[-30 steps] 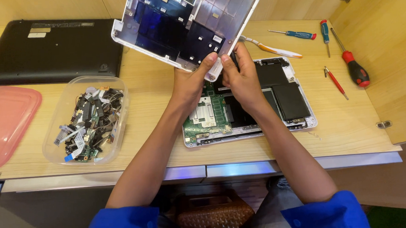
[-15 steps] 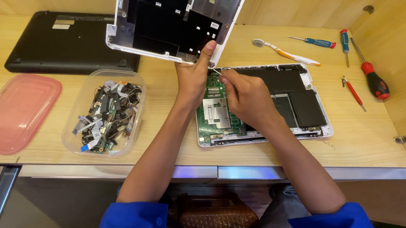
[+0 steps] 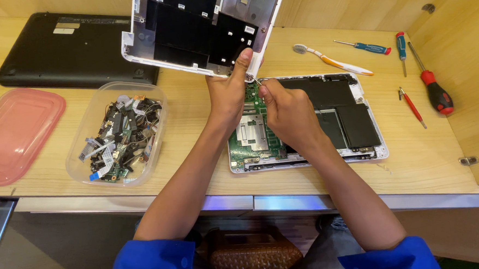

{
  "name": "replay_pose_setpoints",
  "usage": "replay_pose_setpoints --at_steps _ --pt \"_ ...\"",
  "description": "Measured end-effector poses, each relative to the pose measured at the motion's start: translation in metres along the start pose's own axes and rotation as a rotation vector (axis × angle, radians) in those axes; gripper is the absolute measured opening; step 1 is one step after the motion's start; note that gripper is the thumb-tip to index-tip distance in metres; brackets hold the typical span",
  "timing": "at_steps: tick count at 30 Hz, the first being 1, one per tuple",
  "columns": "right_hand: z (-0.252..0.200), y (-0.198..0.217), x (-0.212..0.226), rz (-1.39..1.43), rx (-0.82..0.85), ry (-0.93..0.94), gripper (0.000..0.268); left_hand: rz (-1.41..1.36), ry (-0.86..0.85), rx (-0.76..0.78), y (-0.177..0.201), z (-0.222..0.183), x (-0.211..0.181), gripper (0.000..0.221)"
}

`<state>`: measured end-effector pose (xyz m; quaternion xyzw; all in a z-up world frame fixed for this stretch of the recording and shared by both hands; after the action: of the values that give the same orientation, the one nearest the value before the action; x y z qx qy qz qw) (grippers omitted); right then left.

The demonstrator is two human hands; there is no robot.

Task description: The person is cleaning the internal chassis of a laptop using a toothbrush and then using a small screwdriver to manipulate internal components on the motherboard.

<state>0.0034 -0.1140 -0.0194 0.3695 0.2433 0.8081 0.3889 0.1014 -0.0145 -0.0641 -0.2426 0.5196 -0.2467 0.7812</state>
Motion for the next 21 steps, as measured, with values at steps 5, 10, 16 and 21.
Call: replay_pose_setpoints --at_steps 5,10,16,21 --pt "0.000 -0.003 -0.002 0.009 0.011 -0.001 0.024 0.045 -0.010 -0.014 -0.004 -0.001 -0.004 0.041" --pt "0.003 0.000 0.002 0.029 0.029 -0.024 0.026 0.153 -0.025 0.000 0.014 -0.002 0.000 0.041" --pt "0.003 -0.001 -0.004 0.216 0.162 -0.336 0.039 0.298 -0.040 0.061 0.015 -0.010 0.003 0.042" --pt "0.001 -0.006 -0.009 0.125 0.186 -0.400 0.043 0.350 -0.093 0.119 0.004 -0.008 0.016 0.037"
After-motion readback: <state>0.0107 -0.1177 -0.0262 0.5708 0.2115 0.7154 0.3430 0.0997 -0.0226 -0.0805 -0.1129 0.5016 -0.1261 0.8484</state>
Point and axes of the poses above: each hand's wrist, its own z-axis towards the middle knuckle, its own y-axis out of the back of the hand, x = y × z, the point moved 2 cm from there along z, towards the middle knuckle, and after that the axes turned 1 degree about -z, right-handed, at the moved point
